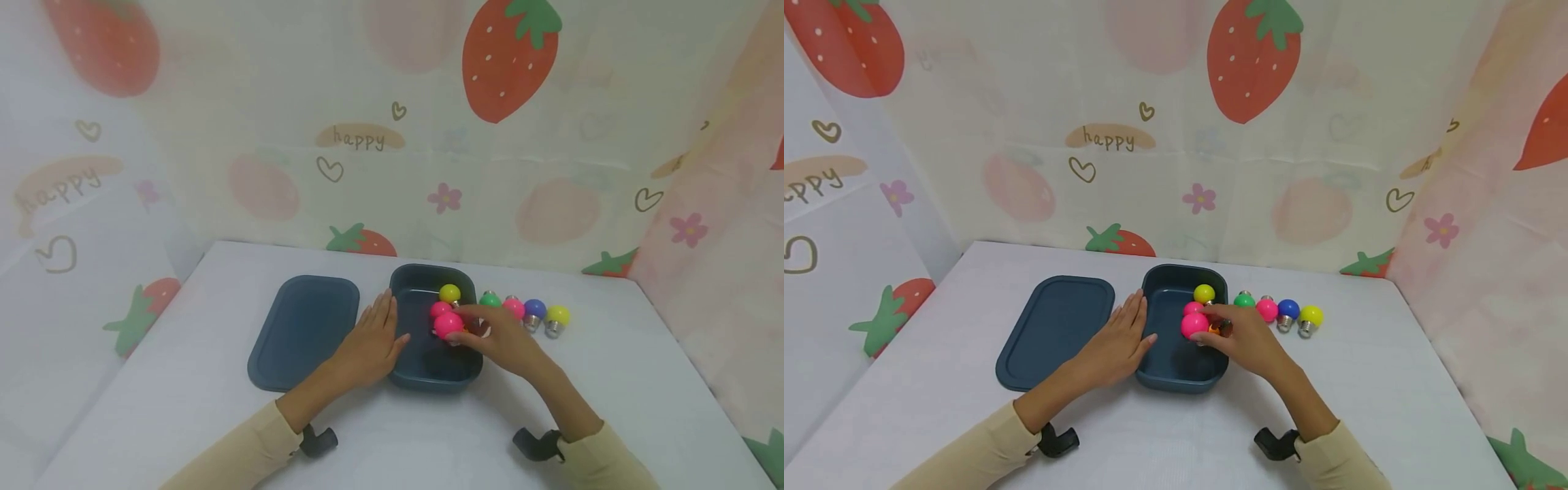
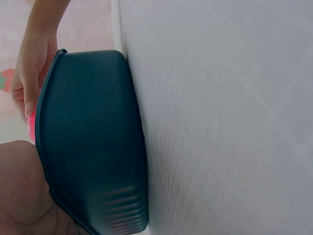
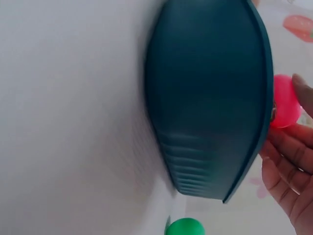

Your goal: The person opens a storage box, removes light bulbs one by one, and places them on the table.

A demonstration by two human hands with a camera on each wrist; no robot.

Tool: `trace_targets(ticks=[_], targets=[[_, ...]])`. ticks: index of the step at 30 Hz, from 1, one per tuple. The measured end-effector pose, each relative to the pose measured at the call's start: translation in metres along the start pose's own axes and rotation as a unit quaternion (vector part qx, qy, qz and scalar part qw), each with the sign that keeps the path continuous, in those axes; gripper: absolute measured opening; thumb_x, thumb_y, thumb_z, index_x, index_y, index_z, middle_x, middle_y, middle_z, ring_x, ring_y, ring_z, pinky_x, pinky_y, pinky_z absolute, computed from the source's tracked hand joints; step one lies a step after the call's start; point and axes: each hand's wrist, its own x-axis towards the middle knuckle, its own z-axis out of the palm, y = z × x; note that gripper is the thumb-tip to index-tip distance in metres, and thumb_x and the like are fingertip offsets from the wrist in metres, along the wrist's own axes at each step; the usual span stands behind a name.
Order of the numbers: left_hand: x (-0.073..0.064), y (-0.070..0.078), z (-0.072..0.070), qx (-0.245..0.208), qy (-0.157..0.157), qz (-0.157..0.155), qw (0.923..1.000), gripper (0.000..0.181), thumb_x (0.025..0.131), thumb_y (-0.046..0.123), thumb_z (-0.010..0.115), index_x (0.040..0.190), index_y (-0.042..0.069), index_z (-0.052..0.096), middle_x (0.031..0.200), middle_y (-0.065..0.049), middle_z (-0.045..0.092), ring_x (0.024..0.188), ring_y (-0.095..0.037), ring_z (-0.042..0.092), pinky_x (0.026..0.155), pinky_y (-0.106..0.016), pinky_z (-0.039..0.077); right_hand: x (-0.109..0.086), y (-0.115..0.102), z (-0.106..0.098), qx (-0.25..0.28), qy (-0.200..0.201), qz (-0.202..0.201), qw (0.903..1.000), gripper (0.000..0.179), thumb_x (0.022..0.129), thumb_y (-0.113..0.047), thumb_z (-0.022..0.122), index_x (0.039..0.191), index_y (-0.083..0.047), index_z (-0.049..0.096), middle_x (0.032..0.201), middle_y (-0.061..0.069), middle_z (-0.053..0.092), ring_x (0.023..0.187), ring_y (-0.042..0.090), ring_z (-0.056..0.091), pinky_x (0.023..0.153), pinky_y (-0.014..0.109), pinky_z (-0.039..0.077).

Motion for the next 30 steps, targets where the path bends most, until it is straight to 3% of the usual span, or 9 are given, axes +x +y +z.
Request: trace_targets(ticks=[4, 12, 19, 30], targets=[[0.000, -0.001, 0.001, -0.001, -0.001, -0.001, 1.0000, 0.074, 0.109, 0.043, 0.039, 0.159, -0.006, 0.015, 0.169, -0.021, 0.008, 0.156, -0.032, 0.007, 0.124, -0.047, 0.013, -0.003, 0.004, -0.005, -0.002, 0.032, 0.012, 0.9994, 0.046, 0.084, -0.032, 0.084, 0.124, -0.010, 0.073, 0.094, -0.003, 0.073, 0.082, 0.015, 0.062, 0.065, 0.027, 0.054], [0.000, -0.001, 0.001, -0.001, -0.005, -0.002, 1.0000, 0.074, 0.109, 0.044, 0.037, 0.159, -0.006, 0.015, 0.169, -0.020, 0.006, 0.156, -0.032, 0.006, 0.124, -0.046, 0.012, -0.006, 0.008, -0.015, 0.019, 0.057, 0.099, 0.9932, 0.046, 0.091, -0.036, 0.077, 0.128, -0.009, 0.069, 0.104, 0.007, 0.076, 0.088, 0.022, 0.067, 0.073, 0.033, 0.059], [-0.001, 0.000, 0.000, 0.002, -0.008, -0.006, 0.9999, 0.074, 0.109, 0.044, 0.037, 0.159, -0.006, 0.014, 0.169, -0.020, 0.005, 0.156, -0.031, 0.006, 0.124, -0.046, 0.012, -0.010, 0.018, -0.022, 0.029, 0.094, 0.142, 0.9850, 0.045, 0.095, -0.037, 0.073, 0.129, -0.008, 0.069, 0.107, 0.011, 0.075, 0.093, 0.028, 0.070, 0.076, 0.040, 0.061], [0.000, -0.001, 0.000, -0.003, -0.011, -0.005, 0.9999, 0.074, 0.109, 0.044, 0.037, 0.160, -0.005, 0.013, 0.169, -0.019, 0.005, 0.156, -0.029, 0.006, 0.124, -0.045, 0.011, -0.012, 0.036, -0.026, 0.064, 0.100, 0.226, 0.9668, 0.061, 0.094, -0.053, 0.067, 0.130, -0.004, 0.066, 0.110, 0.016, 0.074, 0.092, 0.033, 0.070, 0.072, 0.028, 0.058]])
